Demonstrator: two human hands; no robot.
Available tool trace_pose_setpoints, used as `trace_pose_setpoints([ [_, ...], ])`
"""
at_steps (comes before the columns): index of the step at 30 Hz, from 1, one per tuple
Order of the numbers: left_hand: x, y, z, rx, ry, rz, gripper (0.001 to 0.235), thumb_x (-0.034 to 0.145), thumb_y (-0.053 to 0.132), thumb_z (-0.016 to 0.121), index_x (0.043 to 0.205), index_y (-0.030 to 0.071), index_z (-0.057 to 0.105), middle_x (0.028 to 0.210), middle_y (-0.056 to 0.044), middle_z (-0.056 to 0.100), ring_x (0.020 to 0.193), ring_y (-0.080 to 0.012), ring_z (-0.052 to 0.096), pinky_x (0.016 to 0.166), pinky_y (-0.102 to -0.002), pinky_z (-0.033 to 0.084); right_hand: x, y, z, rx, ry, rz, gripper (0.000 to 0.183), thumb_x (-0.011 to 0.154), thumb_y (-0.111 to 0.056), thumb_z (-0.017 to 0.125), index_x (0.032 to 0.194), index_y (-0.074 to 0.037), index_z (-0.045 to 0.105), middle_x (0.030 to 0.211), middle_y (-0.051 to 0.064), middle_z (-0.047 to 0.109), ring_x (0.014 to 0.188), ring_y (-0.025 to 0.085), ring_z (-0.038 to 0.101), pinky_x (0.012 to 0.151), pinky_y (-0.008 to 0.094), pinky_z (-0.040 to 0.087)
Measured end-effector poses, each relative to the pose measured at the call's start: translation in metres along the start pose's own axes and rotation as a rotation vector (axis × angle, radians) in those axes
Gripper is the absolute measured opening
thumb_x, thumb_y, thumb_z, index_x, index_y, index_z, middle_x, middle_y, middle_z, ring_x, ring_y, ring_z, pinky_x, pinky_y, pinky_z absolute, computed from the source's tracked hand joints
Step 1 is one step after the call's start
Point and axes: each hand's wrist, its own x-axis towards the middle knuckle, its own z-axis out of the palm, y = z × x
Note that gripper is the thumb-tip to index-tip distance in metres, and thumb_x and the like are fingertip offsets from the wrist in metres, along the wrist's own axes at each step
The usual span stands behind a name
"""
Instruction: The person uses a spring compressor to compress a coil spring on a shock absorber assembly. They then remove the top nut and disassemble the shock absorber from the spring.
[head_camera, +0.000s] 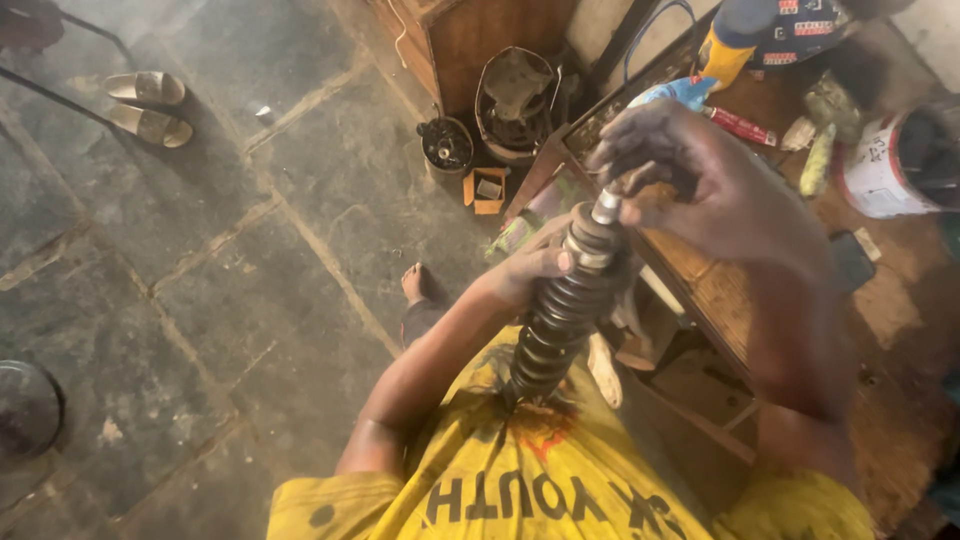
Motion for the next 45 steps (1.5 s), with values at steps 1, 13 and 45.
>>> trace_pose_setpoints([
  [1,0.0,0.001,0.001,0.016,0.01,-0.003,0.076,0.082,0.044,0.082,0.138,0.004,0.049,0.106,-0.012,0.062,0.087,-0.0182,0.065,0.08,-0.032,0.058,0.001,0.0,0.001,-0.141,0.022,0.008,0.048,0.081,-0.013,0.078,0.122,-0.006,0.056,0.107,0.004,0.064,0.101,0.013,0.064,0.092,0.028,0.057],
  [13,-0.007,-0.001,0.004,-0.067,-0.015,-0.024,0.067,0.088,0.04,0.082,0.13,-0.001,0.05,0.092,-0.008,0.057,0.075,-0.0135,0.058,0.069,-0.027,0.052,-0.01,0.008,0.0,0.103,0.027,0.167,0.056,0.082,0.001,0.069,0.134,-0.009,0.052,0.115,-0.001,0.068,0.11,0.007,0.065,0.1,0.027,0.056],
  [45,0.001,-0.012,-0.01,0.036,-0.013,0.018,0.078,0.083,0.043,0.083,0.136,-0.004,0.05,0.113,-0.018,0.065,0.097,-0.023,0.068,0.092,-0.038,0.059,-0.014,0.013,-0.007,0.077,-0.054,-0.101,0.053,0.085,-0.016,0.072,0.132,-0.009,0.048,0.11,0.004,0.06,0.105,0.016,0.061,0.096,0.034,0.054],
])
